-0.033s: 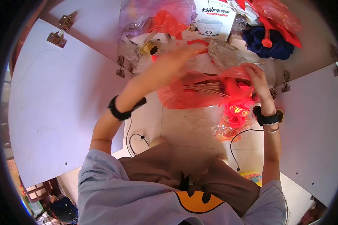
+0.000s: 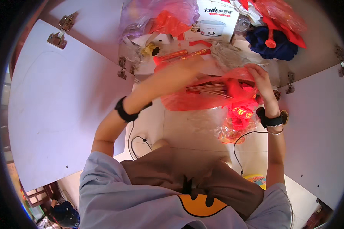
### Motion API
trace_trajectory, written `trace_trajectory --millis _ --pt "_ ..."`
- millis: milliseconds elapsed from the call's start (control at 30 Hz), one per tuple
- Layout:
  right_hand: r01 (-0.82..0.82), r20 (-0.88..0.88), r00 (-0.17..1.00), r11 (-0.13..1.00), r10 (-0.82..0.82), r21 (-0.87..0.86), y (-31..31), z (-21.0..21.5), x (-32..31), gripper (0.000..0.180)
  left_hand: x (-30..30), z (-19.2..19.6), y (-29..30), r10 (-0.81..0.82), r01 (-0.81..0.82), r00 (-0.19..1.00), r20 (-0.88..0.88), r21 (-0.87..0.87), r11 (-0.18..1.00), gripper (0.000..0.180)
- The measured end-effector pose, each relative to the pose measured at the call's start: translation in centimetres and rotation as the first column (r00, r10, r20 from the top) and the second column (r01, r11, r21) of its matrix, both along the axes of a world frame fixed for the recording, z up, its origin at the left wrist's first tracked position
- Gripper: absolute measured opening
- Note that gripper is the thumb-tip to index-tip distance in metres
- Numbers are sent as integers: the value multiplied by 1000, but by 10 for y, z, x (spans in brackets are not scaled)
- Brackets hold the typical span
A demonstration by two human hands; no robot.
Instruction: The person wipes the exterior of a reddish-brown cabinet with a cloth, then opens it and sorts through items on the shelf. They handle a cylindrical container, red plastic bags, and bundles of sticks, moving them around and placing them back on the shelf.
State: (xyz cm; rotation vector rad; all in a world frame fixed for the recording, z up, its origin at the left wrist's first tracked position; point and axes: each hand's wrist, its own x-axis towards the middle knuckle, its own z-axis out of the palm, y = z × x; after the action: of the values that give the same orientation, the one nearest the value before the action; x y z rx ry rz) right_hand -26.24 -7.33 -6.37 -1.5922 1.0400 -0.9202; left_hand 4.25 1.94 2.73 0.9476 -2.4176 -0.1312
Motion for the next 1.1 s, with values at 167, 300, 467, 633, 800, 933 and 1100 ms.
trace_trajectory --millis 167,300,467,633,800,933,1100 --pt "7 6 1000 1000 -7 30 1 0 -1 20 -35 -61 -9 -117 28 942 315 274 961 42" --pt "8 -7 1000 1000 -8 8 4 1 -3 21 -37 -95 -24 -111 52 908 404 154 987 38" --pt "-12 25 1000 996 10 91 7 7 -8 30 -22 -92 -19 -9 -48 935 354 152 987 42" --pt "-92 51 996 923 79 374 13 9 -8 34 14 -49 -6 185 -170 942 281 -75 983 60" --pt "-237 -172 944 941 282 240 23 -2 10 39 42 -38 18 290 -531 768 571 313 787 75" --pt "-338 -180 907 912 382 232 21 -5 24 40 53 -58 29 195 -427 784 589 285 858 70" --pt "-316 -249 902 932 352 176 23 -6 28 52 55 -77 24 232 -485 802 551 373 791 64"
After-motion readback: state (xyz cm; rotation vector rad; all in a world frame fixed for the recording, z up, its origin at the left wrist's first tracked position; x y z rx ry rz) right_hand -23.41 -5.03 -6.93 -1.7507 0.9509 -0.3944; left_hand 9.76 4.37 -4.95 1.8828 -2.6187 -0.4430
